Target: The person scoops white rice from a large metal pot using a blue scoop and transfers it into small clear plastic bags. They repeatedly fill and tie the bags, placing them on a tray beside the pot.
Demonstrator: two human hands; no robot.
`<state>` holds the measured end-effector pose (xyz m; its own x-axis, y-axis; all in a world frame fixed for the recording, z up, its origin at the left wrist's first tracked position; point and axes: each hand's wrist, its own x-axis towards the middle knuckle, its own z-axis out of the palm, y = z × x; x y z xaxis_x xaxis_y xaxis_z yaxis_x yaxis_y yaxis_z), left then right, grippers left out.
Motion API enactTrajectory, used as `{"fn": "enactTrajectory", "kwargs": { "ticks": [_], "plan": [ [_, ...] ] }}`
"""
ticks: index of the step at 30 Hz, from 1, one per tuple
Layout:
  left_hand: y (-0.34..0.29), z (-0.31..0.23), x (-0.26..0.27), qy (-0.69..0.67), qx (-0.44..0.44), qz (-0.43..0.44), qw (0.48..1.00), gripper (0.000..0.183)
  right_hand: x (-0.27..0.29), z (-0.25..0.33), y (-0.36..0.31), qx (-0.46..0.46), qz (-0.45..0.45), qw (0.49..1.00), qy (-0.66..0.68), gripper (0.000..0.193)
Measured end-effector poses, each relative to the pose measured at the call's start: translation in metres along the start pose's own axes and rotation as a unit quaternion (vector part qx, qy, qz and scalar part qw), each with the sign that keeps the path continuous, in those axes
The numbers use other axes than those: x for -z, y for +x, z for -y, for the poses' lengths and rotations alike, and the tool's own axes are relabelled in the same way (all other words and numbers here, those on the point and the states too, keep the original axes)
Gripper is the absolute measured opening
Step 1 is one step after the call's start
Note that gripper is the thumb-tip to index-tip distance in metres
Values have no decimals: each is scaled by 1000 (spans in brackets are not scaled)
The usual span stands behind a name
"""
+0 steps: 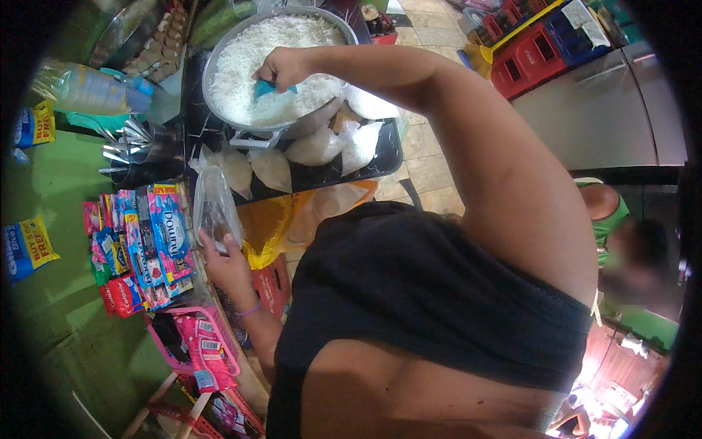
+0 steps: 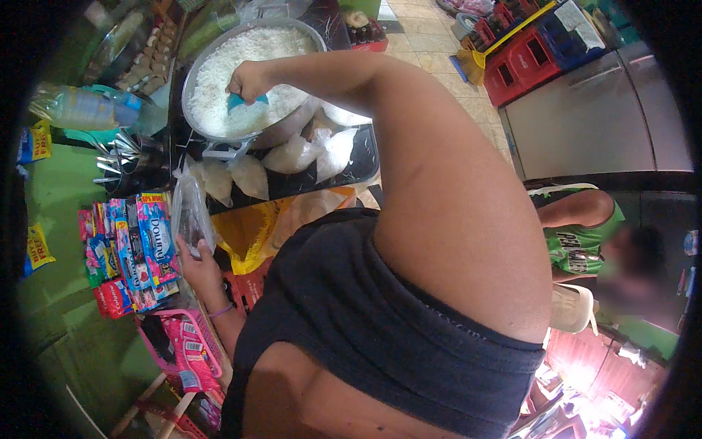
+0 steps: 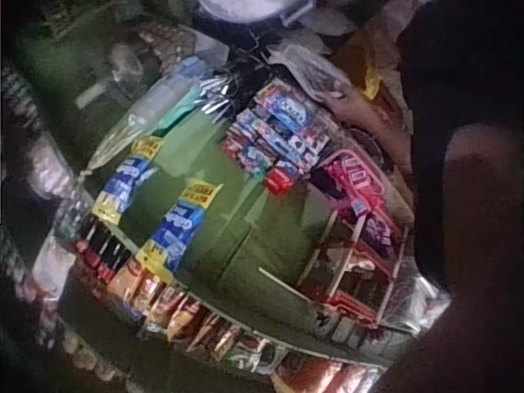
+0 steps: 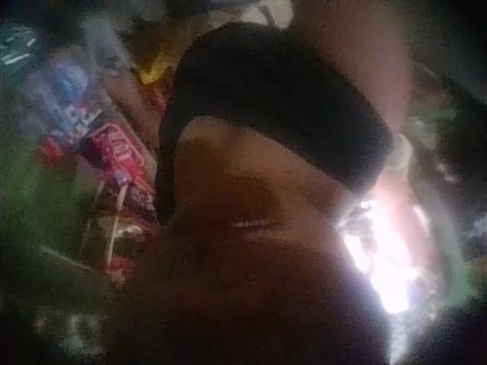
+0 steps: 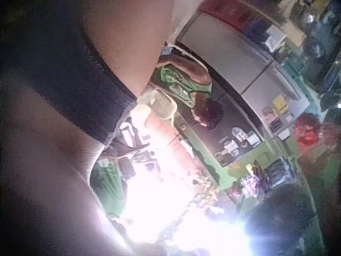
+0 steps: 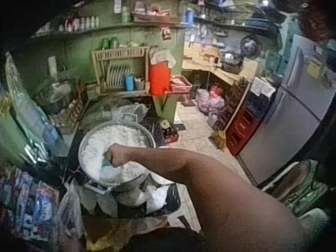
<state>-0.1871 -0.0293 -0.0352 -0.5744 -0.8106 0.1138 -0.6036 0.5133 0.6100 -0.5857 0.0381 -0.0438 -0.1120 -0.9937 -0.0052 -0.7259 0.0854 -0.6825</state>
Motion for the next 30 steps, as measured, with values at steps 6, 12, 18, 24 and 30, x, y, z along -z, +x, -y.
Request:
{"fn": "enactTrajectory", "kwargs": {
  "ticks": [6,12,18,24,30],
  "plan": [
    [-5,18,5,41,-41,-17,998,56,-5,19,-14,-90,47,981,165,8],
    [-6,22,15,40,-42,4,998,61,-4,32,-24,-154,86,949,261,5],
    [-4,19,3,-166,-71,83,980,72,3,20,-28,-169,112,922,330,11],
    [5,1,7,-311,-4,84,947,66,15,3,-27,-175,142,877,424,15],
    [42,8,46,-201,-40,-59,977,65,45,-3,-40,-109,114,802,577,12]
  ]
}}
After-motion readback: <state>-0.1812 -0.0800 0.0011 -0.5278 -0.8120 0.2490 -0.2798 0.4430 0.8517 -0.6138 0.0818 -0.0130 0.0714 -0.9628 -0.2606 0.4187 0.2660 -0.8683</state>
